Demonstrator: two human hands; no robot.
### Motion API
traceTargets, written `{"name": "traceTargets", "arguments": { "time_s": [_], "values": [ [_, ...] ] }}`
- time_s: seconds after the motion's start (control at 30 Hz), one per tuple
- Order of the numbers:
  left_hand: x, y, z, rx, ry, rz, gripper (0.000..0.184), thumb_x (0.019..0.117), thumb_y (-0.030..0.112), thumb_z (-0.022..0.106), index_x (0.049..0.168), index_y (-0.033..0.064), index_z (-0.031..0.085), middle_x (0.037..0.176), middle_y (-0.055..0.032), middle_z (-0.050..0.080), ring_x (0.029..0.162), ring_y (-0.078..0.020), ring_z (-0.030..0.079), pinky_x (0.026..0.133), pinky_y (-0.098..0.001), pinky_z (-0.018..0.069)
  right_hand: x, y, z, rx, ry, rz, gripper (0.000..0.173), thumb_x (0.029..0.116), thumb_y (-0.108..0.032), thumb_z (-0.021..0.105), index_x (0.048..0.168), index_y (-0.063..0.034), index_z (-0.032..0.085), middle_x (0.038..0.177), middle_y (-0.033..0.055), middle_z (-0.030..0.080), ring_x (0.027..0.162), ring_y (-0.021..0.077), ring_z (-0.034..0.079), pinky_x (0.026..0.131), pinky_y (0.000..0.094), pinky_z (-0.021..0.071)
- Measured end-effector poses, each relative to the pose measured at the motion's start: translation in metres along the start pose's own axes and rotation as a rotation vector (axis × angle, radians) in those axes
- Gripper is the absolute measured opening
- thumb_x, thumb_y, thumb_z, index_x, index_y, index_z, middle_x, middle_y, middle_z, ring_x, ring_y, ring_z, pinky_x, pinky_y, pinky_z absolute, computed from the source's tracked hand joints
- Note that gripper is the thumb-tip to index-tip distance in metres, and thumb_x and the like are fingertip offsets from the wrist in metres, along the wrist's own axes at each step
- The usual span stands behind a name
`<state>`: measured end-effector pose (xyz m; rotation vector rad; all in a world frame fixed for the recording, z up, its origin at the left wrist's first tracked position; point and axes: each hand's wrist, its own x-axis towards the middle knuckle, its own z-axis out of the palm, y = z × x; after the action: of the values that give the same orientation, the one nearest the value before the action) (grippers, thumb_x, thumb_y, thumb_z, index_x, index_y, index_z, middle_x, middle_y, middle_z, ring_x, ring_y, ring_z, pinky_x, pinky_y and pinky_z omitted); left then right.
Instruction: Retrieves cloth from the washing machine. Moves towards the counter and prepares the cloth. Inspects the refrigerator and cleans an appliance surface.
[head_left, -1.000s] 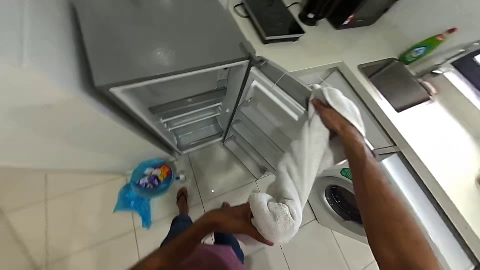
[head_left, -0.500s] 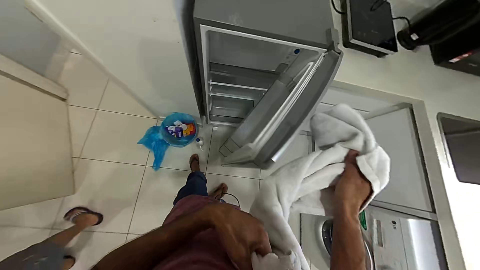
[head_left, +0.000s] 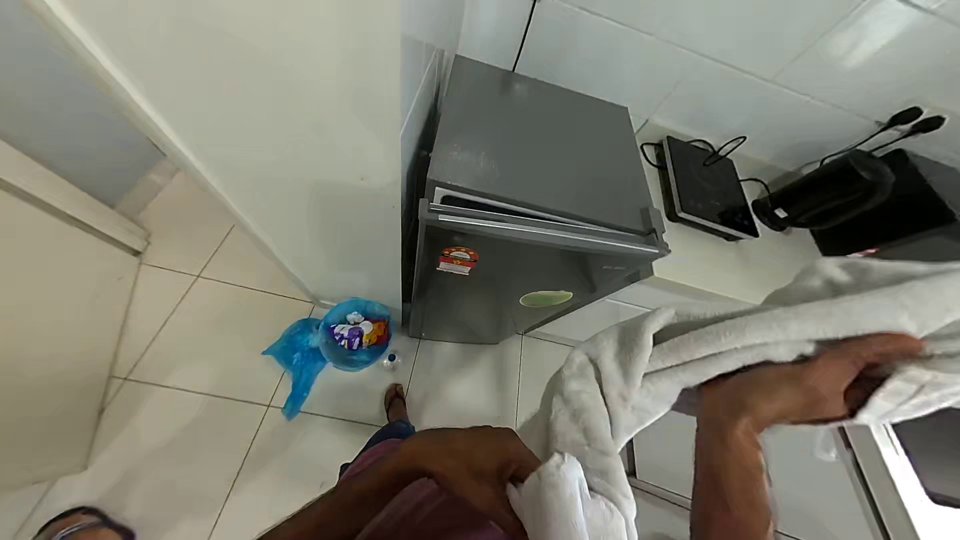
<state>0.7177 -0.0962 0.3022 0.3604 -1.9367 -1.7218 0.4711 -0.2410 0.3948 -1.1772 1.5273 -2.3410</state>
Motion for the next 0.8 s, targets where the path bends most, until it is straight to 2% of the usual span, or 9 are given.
{"name": "traceTargets", "arguments": {
  "time_s": [0.07, 0.13, 0.23, 0.37, 0.43, 0.53, 0.63, 0.7, 0.8],
  "values": [
    [-0.003, 0.007, -0.028, -0.100, 0.104, -0.073, 0.023, 0.0831, 0.007, 0.081, 0.097, -0.0061, 0.068, 0.085, -0.0077, 0.070, 0.078, -0.0056, 0.065, 0.073, -0.0232, 0.0538, 0.003, 0.005, 0.040, -0.232, -0.193, -0.017, 0.051, 0.1118, -0.032, 0.038, 0.149, 0.0026, 0.041, 0.137, 0.0077, 0.059, 0.127, 0.0075, 0.056, 0.112, 0.0269, 0.0425],
    [-0.003, 0.008, -0.051, -0.214, 0.258, -0.149, 0.023, 0.0837, 0.004, 0.080, 0.101, -0.0046, 0.069, 0.092, -0.0024, 0.073, 0.086, -0.0004, 0.067, 0.080, -0.0201, 0.0559, 0.006, 0.025, 0.073, -0.655, -0.582, -0.010, 0.057, 0.1122, -0.031, 0.029, 0.163, -0.0071, 0.020, 0.162, 0.0135, 0.039, 0.147, 0.0216, 0.040, 0.120, 0.0451, 0.0335],
    [0.010, -0.005, -0.083, -0.176, 0.564, -0.241, 0.028, 0.0882, 0.017, 0.080, 0.108, 0.0007, 0.069, 0.096, 0.0009, 0.074, 0.092, -0.0018, 0.069, 0.087, -0.0246, 0.0588, 0.017, 0.102, 0.133, -0.704, -0.886, -0.091, 0.050, 0.1075, -0.036, 0.052, 0.151, -0.0122, 0.050, 0.145, 0.0190, 0.058, 0.130, 0.0366, 0.058, 0.104, 0.0618, 0.0461],
    [0.010, -0.036, -0.129, 0.245, 0.687, -0.479, 0.046, 0.0888, 0.046, 0.076, 0.112, 0.0071, 0.070, 0.099, -0.0066, 0.074, 0.095, -0.0196, 0.071, 0.088, -0.0500, 0.0575, 0.035, 0.169, 0.210, -0.782, -1.357, 0.075, 0.087, 0.1004, -0.069, 0.042, 0.168, -0.0227, 0.011, 0.166, 0.0141, 0.035, 0.146, 0.0407, 0.043, 0.114, 0.0696, 0.0337],
    [0.008, -0.043, -0.144, 0.294, 0.774, -0.457, 0.043, 0.0857, 0.038, 0.079, 0.114, 0.0065, 0.070, 0.102, -0.0064, 0.074, 0.098, -0.0197, 0.071, 0.090, -0.0493, 0.0580, 0.052, 0.196, 0.236, -0.766, -1.437, 0.008, 0.075, 0.1075, -0.059, 0.034, 0.168, -0.0202, 0.010, 0.171, 0.0127, 0.022, 0.154, 0.0365, 0.030, 0.121, 0.0644, 0.0266],
    [0.030, -0.041, -0.162, 0.497, 1.027, -0.290, 0.060, 0.0799, 0.037, 0.083, 0.124, -0.0004, 0.067, 0.118, -0.0139, 0.072, 0.112, -0.0270, 0.066, 0.101, -0.0502, 0.0505, 0.094, 0.250, 0.286, -0.736, -1.386, -0.111, 0.065, 0.1112, -0.048, 0.030, 0.166, -0.0150, 0.019, 0.170, 0.0174, 0.021, 0.157, 0.0343, 0.022, 0.126, 0.0575, 0.0208],
    [0.054, -0.064, -0.194, 0.811, 1.294, -0.162, 0.053, 0.0936, 0.055, 0.064, 0.133, 0.0196, 0.064, 0.141, -0.0069, 0.060, 0.137, -0.0247, 0.049, 0.114, -0.0506, 0.0384, 0.124, 0.295, 0.375, -0.795, -1.331, -0.079, 0.066, 0.1126, -0.040, 0.030, 0.164, -0.0013, 0.015, 0.167, 0.0280, 0.020, 0.156, 0.0418, 0.022, 0.126, 0.0571, 0.0215],
    [0.063, -0.081, -0.217, 0.917, 1.571, -0.116, 0.045, 0.0984, 0.056, 0.059, 0.132, 0.0261, 0.061, 0.145, 0.0003, 0.054, 0.145, -0.0197, 0.041, 0.118, -0.0437, 0.0375, 0.113, 0.302, 0.436, -0.822, -1.319, -0.093, 0.067, 0.1113, -0.039, 0.033, 0.163, 0.0008, 0.019, 0.164, 0.0294, 0.027, 0.152, 0.0450, 0.031, 0.121, 0.0618, 0.0300],
    [0.076, -0.101, -0.261, 0.959, 1.863, -0.043, 0.043, 0.1033, 0.050, 0.050, 0.136, 0.0215, 0.058, 0.151, 0.0015, 0.048, 0.150, -0.0198, 0.033, 0.123, -0.0433, 0.0307, 0.045, 0.281, 0.497, -0.630, -1.557, -0.424, 0.063, 0.1078, -0.041, 0.041, 0.161, -0.0073, 0.035, 0.165, 0.0246, 0.032, 0.153, 0.0446, 0.029, 0.118, 0.0681, 0.0278]
  ]
}}
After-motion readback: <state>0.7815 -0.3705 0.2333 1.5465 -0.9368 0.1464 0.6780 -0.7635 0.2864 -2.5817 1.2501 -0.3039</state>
